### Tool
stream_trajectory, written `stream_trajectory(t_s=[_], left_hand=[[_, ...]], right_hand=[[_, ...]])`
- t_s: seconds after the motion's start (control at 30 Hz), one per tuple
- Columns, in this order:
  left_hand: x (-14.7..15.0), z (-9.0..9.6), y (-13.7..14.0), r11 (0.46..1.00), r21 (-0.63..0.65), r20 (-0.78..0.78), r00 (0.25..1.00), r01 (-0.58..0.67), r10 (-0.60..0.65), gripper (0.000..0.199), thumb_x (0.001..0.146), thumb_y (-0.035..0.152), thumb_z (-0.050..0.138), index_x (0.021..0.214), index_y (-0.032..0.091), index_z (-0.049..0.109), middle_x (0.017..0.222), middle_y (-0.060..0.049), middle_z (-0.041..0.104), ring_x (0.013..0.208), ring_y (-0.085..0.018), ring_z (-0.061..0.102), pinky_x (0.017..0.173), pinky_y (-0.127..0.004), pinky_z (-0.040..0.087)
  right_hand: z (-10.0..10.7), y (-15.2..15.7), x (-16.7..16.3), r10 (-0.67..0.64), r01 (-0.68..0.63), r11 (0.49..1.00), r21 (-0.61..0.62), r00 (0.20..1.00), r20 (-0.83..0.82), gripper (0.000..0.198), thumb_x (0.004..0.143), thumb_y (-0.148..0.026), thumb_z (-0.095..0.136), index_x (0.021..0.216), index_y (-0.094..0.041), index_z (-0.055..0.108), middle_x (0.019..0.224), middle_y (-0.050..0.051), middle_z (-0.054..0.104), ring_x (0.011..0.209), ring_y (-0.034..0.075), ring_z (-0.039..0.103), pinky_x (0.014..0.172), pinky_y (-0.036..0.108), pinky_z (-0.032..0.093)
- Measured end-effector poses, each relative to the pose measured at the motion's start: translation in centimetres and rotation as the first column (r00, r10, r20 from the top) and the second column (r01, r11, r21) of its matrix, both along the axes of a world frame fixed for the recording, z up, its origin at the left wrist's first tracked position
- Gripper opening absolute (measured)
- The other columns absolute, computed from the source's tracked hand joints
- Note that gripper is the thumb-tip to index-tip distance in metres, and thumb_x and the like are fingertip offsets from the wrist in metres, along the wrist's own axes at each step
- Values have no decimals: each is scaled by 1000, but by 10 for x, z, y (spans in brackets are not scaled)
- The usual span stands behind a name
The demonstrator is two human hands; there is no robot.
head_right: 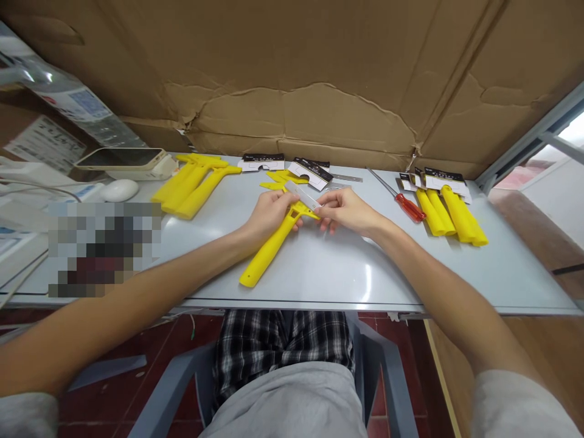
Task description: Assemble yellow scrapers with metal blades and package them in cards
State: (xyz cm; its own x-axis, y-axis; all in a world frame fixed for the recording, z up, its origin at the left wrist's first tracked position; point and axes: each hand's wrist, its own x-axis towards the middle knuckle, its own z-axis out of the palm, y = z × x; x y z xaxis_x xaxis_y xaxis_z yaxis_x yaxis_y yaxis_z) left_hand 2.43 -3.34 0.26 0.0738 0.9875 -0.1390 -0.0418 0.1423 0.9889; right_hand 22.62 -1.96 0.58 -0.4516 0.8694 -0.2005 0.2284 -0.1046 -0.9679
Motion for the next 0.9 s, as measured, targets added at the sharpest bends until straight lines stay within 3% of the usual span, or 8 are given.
stream_trajectory(t_s=[0.23,0.4,0.6,0.9], left_hand=[[2,-6,3,998,-11,112,991,-70,70,17,90,21,66,74,18,60,68,-2,65,58,-14,63,50,-23,52],[-4,-7,8,999,-6,173,984,46,-44,10,86,23,75,85,15,69,85,-5,70,67,-12,63,48,-20,49],[-10,-2,15,998,-62,210,977,-11,24,14,97,26,69,89,14,70,82,-5,71,54,-11,61,45,-23,50],[-10,2,17,1000,-6,260,965,-29,30,26,107,20,62,85,11,73,79,-7,74,55,-11,67,54,-24,60]], right_hand=[[-6,3,-6,-167,168,986,7,983,-76,54,69,-42,98,103,-9,71,76,7,67,63,10,62,53,26,52],[-2,10,0,-290,293,956,7,951,-111,44,73,-29,94,103,-11,68,81,6,66,62,9,59,54,28,53],[4,10,5,-311,314,949,3,938,-151,40,72,-18,87,103,-12,62,74,3,64,60,11,62,52,24,53],[4,13,10,-286,287,958,-23,938,-196,51,68,-25,97,106,-12,66,89,6,70,68,10,66,57,25,57]])
